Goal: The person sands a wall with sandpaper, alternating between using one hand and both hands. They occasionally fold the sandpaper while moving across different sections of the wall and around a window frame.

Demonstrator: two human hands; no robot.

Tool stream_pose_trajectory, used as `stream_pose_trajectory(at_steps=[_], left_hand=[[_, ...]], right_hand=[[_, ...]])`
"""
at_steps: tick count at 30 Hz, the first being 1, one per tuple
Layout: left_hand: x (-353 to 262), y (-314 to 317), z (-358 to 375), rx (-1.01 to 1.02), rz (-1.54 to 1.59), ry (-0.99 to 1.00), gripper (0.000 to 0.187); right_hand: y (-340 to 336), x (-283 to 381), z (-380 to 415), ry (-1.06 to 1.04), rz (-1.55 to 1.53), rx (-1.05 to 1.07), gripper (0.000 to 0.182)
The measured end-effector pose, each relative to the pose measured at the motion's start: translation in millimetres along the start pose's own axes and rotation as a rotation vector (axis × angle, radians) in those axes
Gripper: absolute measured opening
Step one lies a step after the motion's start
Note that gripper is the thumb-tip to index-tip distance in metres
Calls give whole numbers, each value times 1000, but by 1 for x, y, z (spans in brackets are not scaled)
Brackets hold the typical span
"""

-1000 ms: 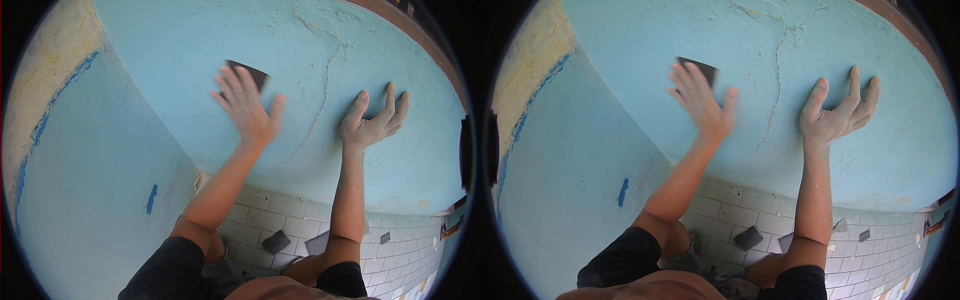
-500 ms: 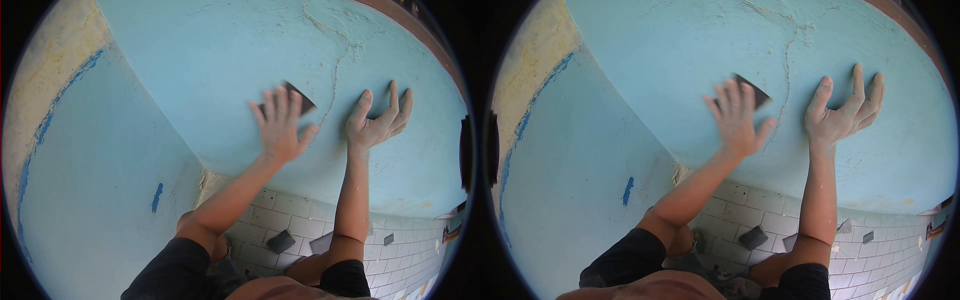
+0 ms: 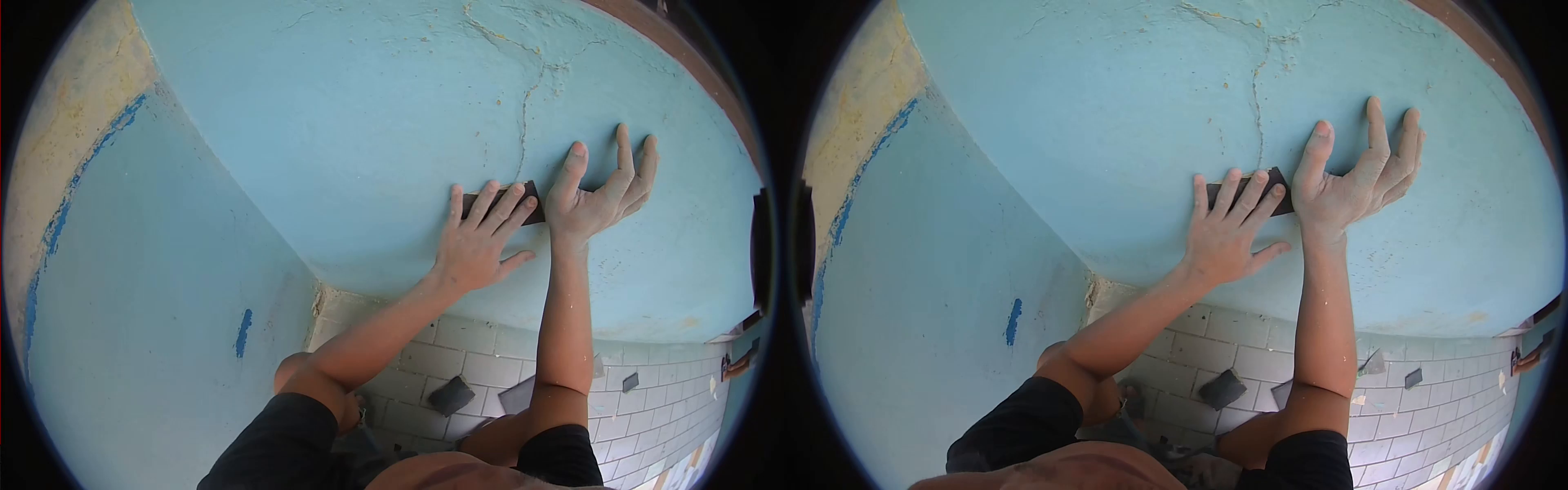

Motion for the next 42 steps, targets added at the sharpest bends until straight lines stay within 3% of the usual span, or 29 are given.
stream_pose_trajectory(at_steps=[3,5,6,8,10,12,15,16,20,23,25,28,32,35,38,41,42], left_hand=[[31,-30,-27,44,-56,-131,94],[75,-62,-52,-113,-25,-422,95],[89,-63,-53,-112,-22,-417,95],[109,-67,-54,-354,85,-619,95],[65,-34,-44,-303,59,-536,92],[14,-12,-21,-50,-20,-233,88],[20,-6,-15,-45,-115,-109,87],[35,-21,-24,-27,-91,-204,90],[110,-74,-54,-471,293,-795,94],[73,-45,-51,-481,313,-891,94],[15,-14,-20,0,2,-423,98],[3,-24,-24,121,-79,-270,98],[91,-82,-64,-277,249,-668,94],[94,-65,-55,-328,169,-704,94],[12,-7,-12,-14,-31,-260,91],[10,-7,-7,35,-147,-114,91],[21,-25,-18,92,-59,-243,90]], right_hand=[[0,-3,-1,-9,-5,-12,47],[1,-1,2,-5,-22,-2,47],[2,-1,1,-8,-24,-14,46],[2,-3,1,-3,-23,-33,46],[2,-2,1,-2,-20,-24,44],[2,0,3,-2,-28,-18,43],[2,-3,3,-17,-31,-12,41],[0,-3,4,-13,-34,-5,39],[3,-1,4,8,-38,-44,35],[4,-1,3,9,-47,-68,34],[3,-1,3,9,-51,-54,33],[0,-1,2,0,-45,-31,31],[2,0,3,21,-55,-54,30],[3,1,3,33,-41,-59,30],[0,0,2,21,-40,-42,29],[-1,0,3,29,-42,-29,29],[-1,-1,3,28,-30,-27,29]])
Point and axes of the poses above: each hand's wrist, its own z-axis away from the middle knuckle, its own y-axis out of the palm, x = y × z, the point moved 1 cm from there along -z, towards the middle knuckle, and after that the axes turned 6 degrees about x, right-handed, at the moved point
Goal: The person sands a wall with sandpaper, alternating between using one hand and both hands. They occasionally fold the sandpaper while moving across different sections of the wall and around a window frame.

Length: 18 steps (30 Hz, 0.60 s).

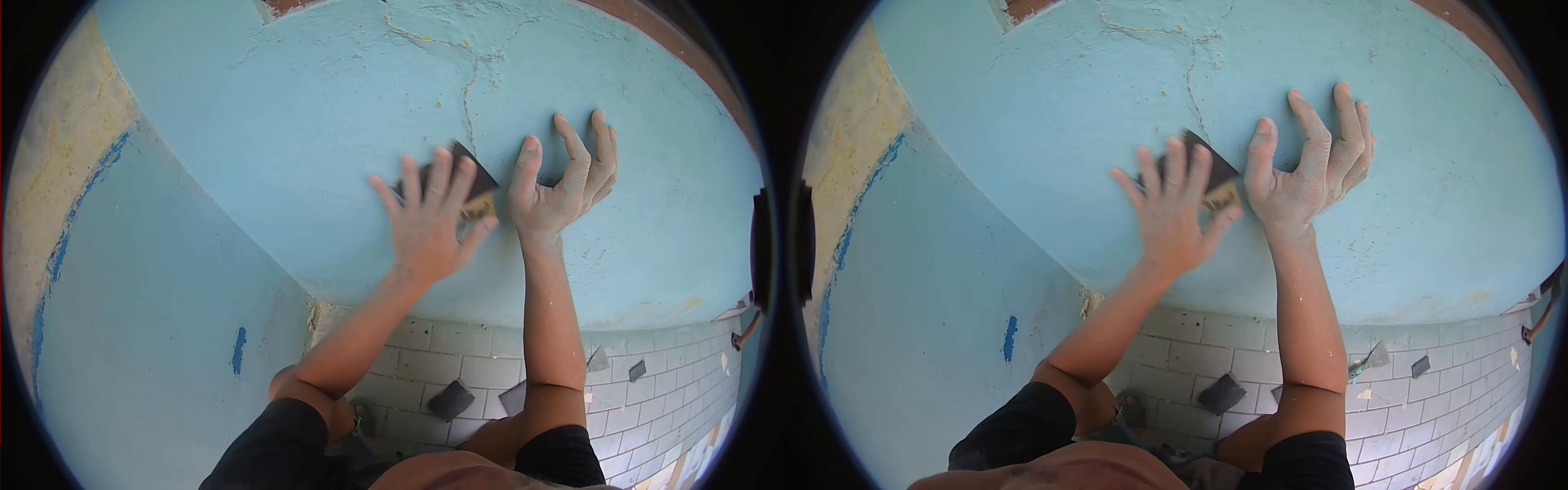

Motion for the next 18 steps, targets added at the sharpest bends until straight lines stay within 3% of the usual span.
stream_pose_trajectory(at_steps=[4,5,7,10,13,14,16,18], left_hand=[[81,-60,-51,-369,425,-504,93],[79,-55,-49,-368,421,-502,93],[63,-27,-38,-376,259,-453,93],[-5,15,12,-46,-27,125,93],[6,-1,-3,-29,-65,102,92],[20,-16,-18,-44,74,-94,91],[59,-40,-45,-353,311,-411,88],[58,-26,-40,-389,303,-456,89]], right_hand=[[2,-1,1,1,-11,-22,28],[4,1,1,2,-12,-36,27],[3,1,0,6,-13,-31,27],[2,3,1,-3,-19,-17,26],[1,0,-1,-13,-16,-16,26],[0,1,1,-3,-15,-12,26],[-1,2,1,-5,-18,5,26],[1,2,0,-5,-33,9,26]])
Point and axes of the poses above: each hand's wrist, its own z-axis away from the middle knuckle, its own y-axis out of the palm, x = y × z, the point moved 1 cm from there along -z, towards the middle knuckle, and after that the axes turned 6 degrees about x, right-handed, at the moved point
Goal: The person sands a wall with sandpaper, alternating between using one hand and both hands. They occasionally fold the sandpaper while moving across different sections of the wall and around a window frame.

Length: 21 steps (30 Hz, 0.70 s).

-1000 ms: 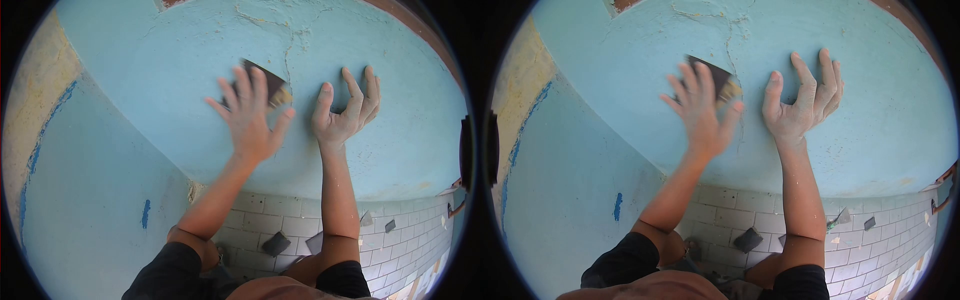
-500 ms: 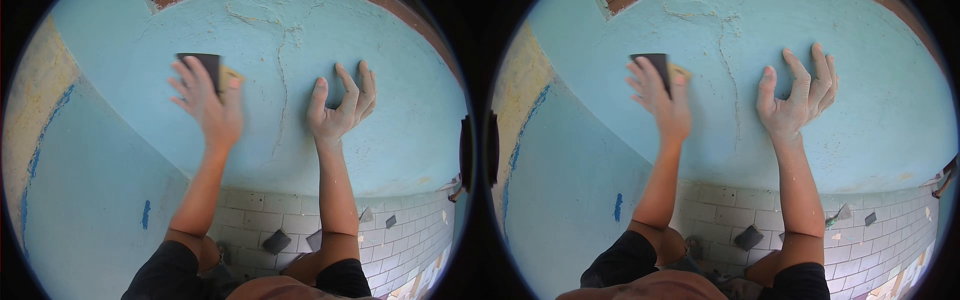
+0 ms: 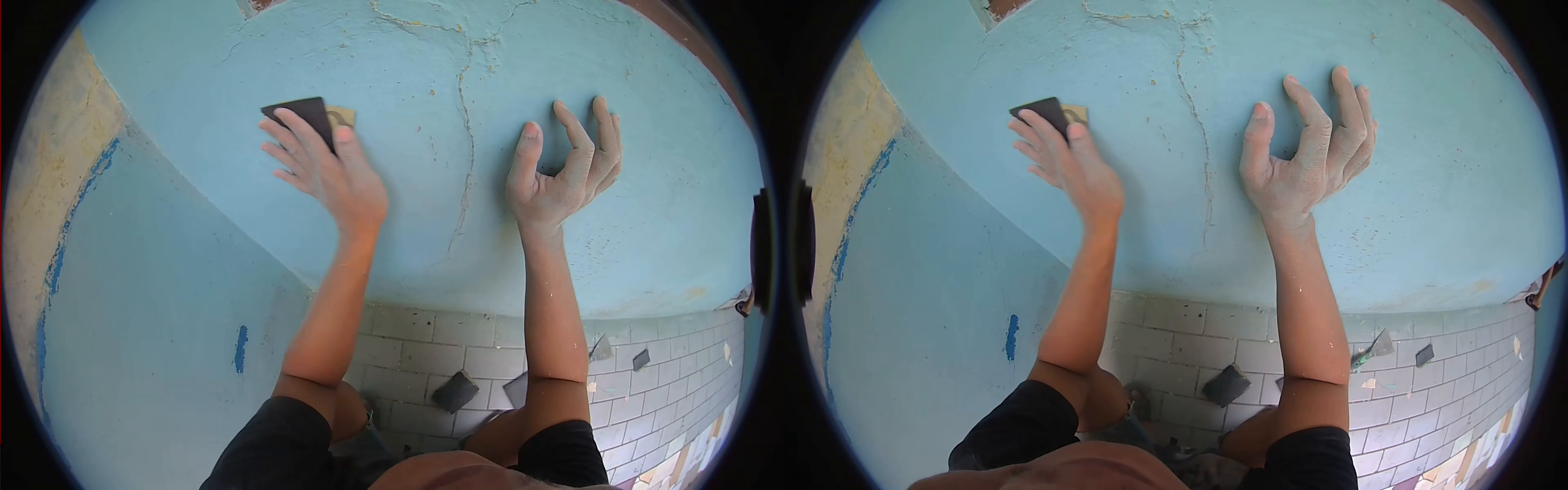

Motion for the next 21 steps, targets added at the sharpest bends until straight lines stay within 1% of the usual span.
stream_pose_trajectory(at_steps=[1,2,4,5,7,8,9,11,12,13,15,16,18,19,21], left_hand=[[5,8,8,-52,-8,-32,91],[0,20,39,51,-138,164,89],[-10,34,95,281,-300,532,92],[-11,32,92,272,-297,527,92],[-12,21,72,330,-315,460,93],[-13,13,51,295,-225,298,92],[-10,10,33,303,-216,302,92],[-1,1,10,71,-18,76,93],[1,5,12,58,-97,134,93],[1,7,24,57,-103,134,93],[-4,12,49,279,-376,633,93],[-1,13,50,271,-380,632,93],[2,15,53,284,-367,831,91],[-3,8,43,287,-368,832,91],[-3,-3,12,118,-131,193,88]], right_hand=[[1,-2,0,-4,5,-27,26],[3,-2,-1,-12,6,-57,26],[1,0,1,-10,-2,-43,25],[0,-2,1,-15,5,-24,25],[-1,-3,0,-25,8,-18,24],[-2,-2,2,-19,7,-6,24],[-2,-3,2,-17,19,-2,24],[0,-3,3,-15,11,-20,23],[0,-3,4,-10,11,-18,23],[-1,-3,4,-11,10,-20,22],[1,-2,2,-21,-3,-29,22],[1,-2,2,-13,-2,-25,22],[1,-3,1,-6,0,-23,21],[0,-3,2,-7,-1,-18,21],[-1,-2,3,-4,3,-18,21]])
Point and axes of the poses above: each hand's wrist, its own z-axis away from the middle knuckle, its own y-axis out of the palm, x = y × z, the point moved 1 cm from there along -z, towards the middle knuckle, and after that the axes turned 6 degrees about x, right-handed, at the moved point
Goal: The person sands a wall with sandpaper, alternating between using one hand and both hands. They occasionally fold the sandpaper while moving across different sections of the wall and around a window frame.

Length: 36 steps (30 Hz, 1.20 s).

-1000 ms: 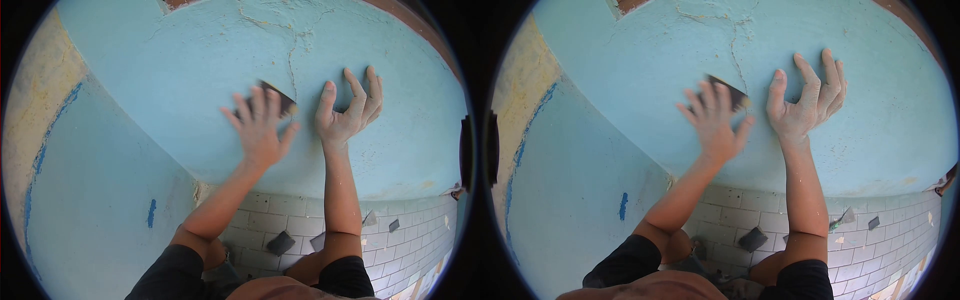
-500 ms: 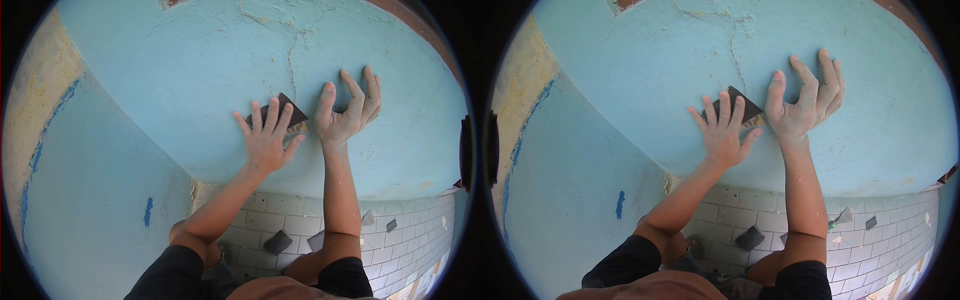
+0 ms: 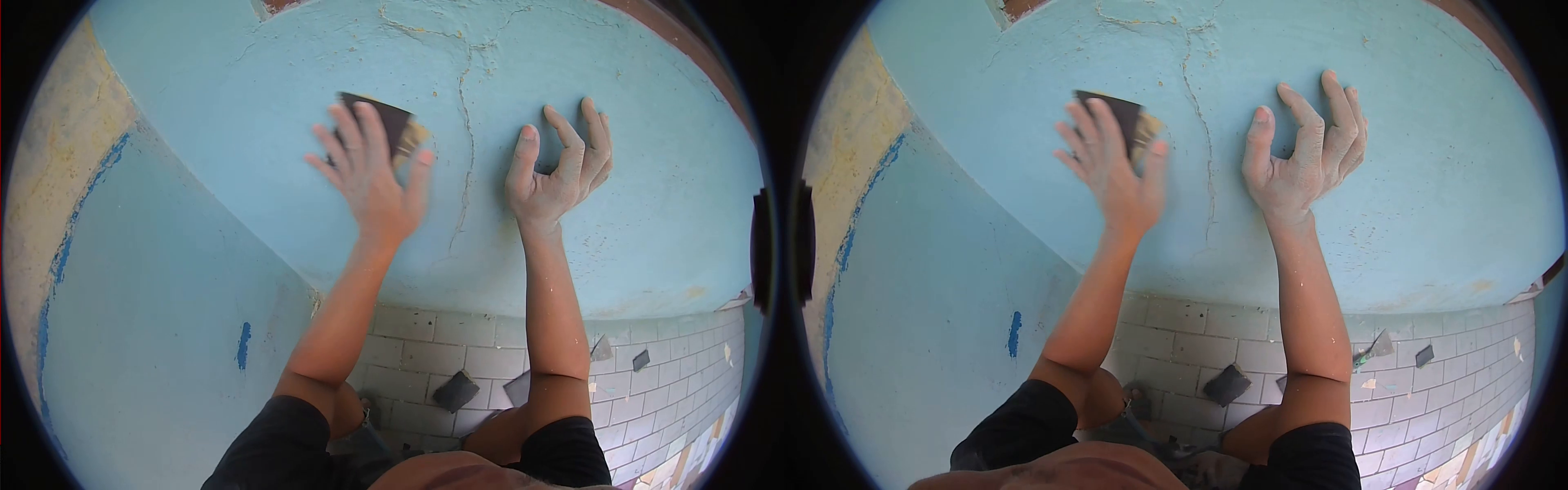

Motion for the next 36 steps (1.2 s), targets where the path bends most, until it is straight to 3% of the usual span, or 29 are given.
stream_pose_trajectory(at_steps=[4,6,10,13,14,16,17,18,20,22,26,28,29,31,32,34,36], left_hand=[[8,17,18,-113,-12,-81,84],[-6,22,44,41,-164,396,83],[-3,6,38,55,-150,301,79],[-13,-17,17,-182,267,177,66],[-26,-32,7,-190,265,181,66],[-43,-57,-4,-21,1353,-283,59],[-46,-64,-7,32,1553,-437,55],[-47,-69,-10,27,1550,-428,55],[-51,-74,-11,230,1996,-597,55],[-51,-75,-12,241,2024,-650,54],[-50,-78,-14,348,2025,-589,52],[-50,-78,-14,348,2011,-588,51],[-47,-75,-13,373,1928,-587,50],[-45,-74,-12,391,1849,-582,50],[-45,-75,-13,395,1831,-578,50],[-45,-76,-15,396,1816,-572,50],[-46,-76,-16,492,1980,-548,55]], right_hand=[[0,1,-2,7,5,3,20],[0,3,-1,6,-1,17,20],[-2,1,-1,-6,-30,14,20],[-3,1,-1,6,-50,11,22],[-3,2,-2,19,-71,17,23],[-12,12,-8,1,-102,86,25],[-17,19,-12,-11,-124,164,27],[-19,26,-17,-13,-129,156,27],[-21,50,-26,-38,-627,415,35],[-27,83,-29,202,-855,598,52],[-23,94,-28,382,-881,568,68],[-25,96,-30,707,-1189,561,76],[-23,94,-29,703,-1187,561,76],[-19,90,-26,720,-1203,620,58],[-19,87,-27,717,-1201,623,58],[-17,81,-26,906,-1405,671,35],[-17,78,-29,912,-1407,655,27]])
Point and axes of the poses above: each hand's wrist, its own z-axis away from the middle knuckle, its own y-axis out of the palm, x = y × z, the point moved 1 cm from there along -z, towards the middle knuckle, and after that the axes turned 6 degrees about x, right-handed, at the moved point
